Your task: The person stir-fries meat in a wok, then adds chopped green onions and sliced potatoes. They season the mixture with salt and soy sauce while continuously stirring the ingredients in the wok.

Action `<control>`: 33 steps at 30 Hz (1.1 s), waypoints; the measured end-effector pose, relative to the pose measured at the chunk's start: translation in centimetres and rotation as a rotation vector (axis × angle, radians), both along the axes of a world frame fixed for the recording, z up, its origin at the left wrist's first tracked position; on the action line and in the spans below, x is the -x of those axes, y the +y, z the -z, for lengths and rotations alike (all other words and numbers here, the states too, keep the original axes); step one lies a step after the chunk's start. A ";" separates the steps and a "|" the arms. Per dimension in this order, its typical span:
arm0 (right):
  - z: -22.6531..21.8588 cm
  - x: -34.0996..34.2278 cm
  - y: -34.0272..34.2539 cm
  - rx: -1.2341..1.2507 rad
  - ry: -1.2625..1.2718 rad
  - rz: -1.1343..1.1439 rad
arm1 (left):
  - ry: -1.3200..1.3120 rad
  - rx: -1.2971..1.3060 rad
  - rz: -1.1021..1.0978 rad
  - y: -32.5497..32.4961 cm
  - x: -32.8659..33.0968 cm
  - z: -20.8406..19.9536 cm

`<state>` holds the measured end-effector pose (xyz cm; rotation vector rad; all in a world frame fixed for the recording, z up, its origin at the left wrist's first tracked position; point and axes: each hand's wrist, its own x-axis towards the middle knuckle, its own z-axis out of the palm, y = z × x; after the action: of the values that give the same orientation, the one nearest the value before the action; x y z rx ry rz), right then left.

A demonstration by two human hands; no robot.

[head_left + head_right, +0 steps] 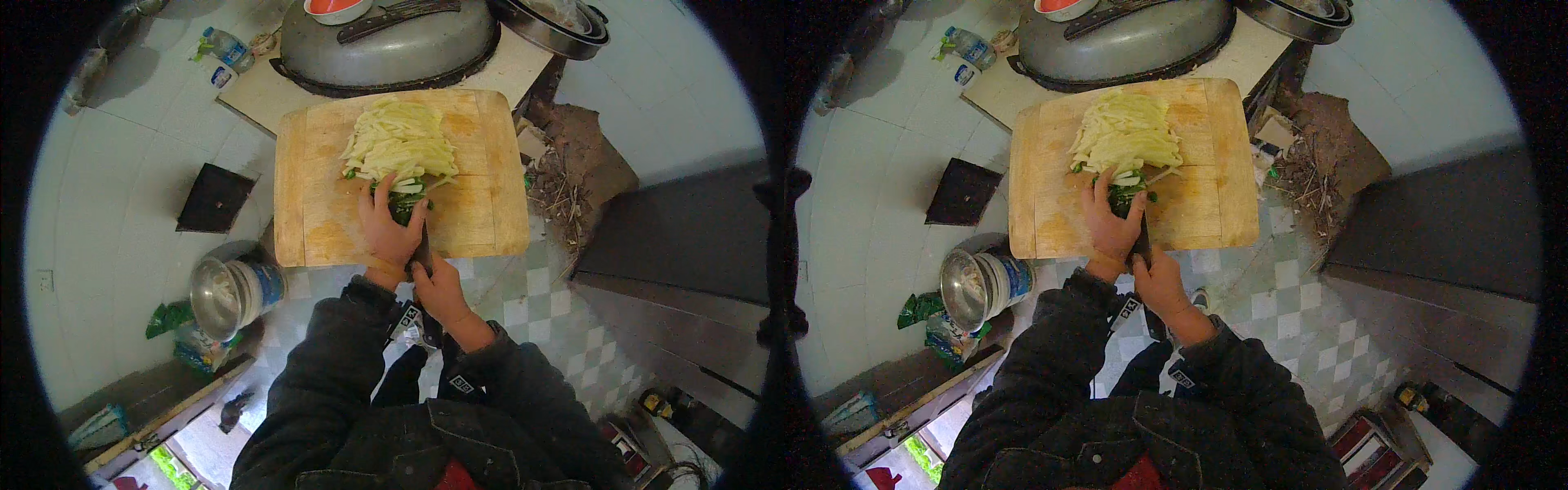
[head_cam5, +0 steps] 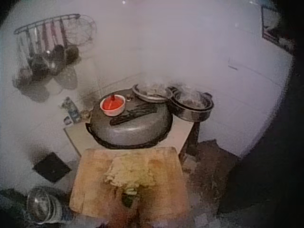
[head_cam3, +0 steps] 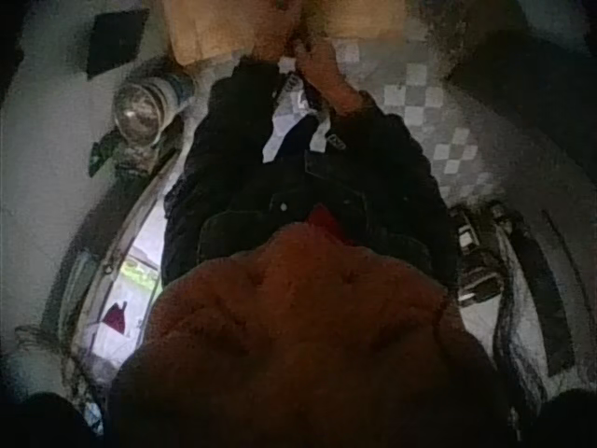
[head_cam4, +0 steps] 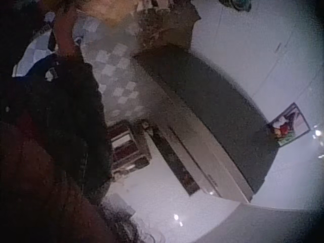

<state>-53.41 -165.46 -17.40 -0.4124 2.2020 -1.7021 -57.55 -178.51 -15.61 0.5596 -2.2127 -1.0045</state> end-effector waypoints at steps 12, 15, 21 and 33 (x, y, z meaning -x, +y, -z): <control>-2.3 0.9 0.9 0.166 -0.003 -0.056 | 0.175 0.130 0.004 0.5 0.6 -3.1; -4.7 0.5 1.3 0.212 -0.028 -0.039 | 0.224 0.084 0.048 1.5 0.5 -6.2; -10.7 -1.3 3.8 0.325 0.163 0.076 | 0.396 0.061 0.214 4.9 -0.2 -13.2; -19.7 -14.5 20.5 0.289 0.471 0.665 | 0.543 0.077 0.733 26.5 -8.8 -24.4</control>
<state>-38.92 -145.00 2.34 -0.1561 2.6211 -2.5029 -48.75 -152.01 8.74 -0.5596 -1.9432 -1.2254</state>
